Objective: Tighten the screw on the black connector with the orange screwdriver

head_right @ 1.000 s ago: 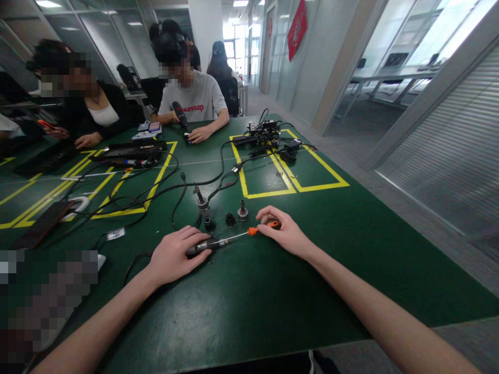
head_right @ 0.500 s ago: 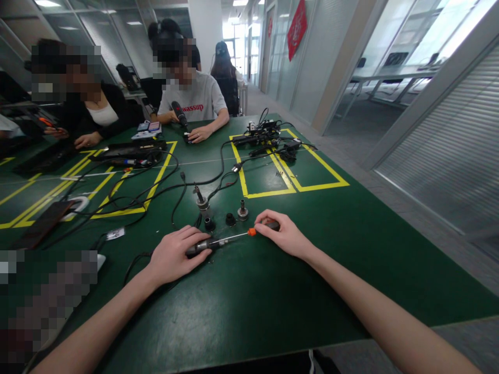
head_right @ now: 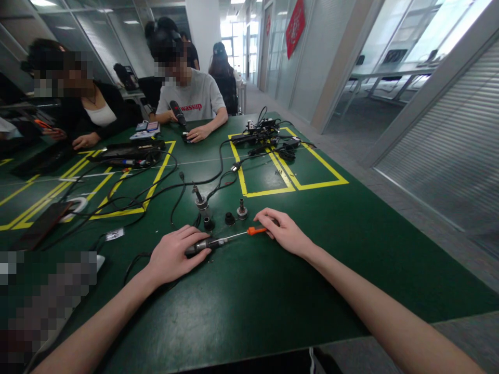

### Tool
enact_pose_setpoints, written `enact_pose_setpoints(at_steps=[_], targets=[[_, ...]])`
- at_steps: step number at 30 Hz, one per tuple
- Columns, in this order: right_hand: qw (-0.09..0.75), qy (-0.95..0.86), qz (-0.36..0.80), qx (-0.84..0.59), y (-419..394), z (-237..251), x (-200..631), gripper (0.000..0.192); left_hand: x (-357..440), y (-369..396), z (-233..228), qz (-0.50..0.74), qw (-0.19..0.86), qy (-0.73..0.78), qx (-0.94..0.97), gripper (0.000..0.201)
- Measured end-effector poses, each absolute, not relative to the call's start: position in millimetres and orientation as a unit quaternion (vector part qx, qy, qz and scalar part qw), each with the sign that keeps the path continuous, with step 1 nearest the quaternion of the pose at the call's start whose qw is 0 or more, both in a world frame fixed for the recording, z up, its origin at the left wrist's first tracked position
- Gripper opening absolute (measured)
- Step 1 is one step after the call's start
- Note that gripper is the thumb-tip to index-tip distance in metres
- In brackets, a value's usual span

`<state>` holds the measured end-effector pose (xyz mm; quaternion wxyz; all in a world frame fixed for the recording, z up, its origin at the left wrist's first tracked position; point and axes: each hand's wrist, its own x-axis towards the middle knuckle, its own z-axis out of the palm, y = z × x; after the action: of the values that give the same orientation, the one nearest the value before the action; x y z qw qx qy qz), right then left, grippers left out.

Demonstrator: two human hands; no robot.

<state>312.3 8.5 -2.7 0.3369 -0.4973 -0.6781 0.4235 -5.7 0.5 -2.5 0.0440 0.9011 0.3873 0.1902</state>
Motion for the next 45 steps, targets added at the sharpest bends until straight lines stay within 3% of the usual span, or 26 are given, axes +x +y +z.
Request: enact_pose_setpoints(at_steps=[9,15,22,29,35,45], targets=[[0.376,-0.678,0.423,-0.468,8.9,-0.1,312.5,0.034,-6.0,-0.3,-1.6,0.185,0.041,0.390,0.901,0.025],[0.326,-0.664,0.451,-0.499,7.1,-1.5,311.5,0.044,-5.6,0.1,-2.4,0.184,0.041,0.391,0.901,0.027],[0.348,-0.688,0.412,-0.486,10.1,1.6,314.3,0.032,-5.5,0.0,-0.7,0.183,0.042,0.391,0.901,0.028],[0.307,-0.681,0.452,-0.487,8.6,-2.1,312.8,0.045,-5.7,0.1,-1.3,0.188,0.044,0.389,0.901,0.027],[0.330,-0.689,0.428,-0.483,10.0,-0.2,313.9,0.032,-5.8,0.7,-1.3,0.187,0.043,0.389,0.901,0.025],[0.315,-0.673,0.458,-0.488,8.0,-1.4,312.1,0.039,-5.9,0.6,-1.9,0.190,0.042,0.389,0.901,0.026]])
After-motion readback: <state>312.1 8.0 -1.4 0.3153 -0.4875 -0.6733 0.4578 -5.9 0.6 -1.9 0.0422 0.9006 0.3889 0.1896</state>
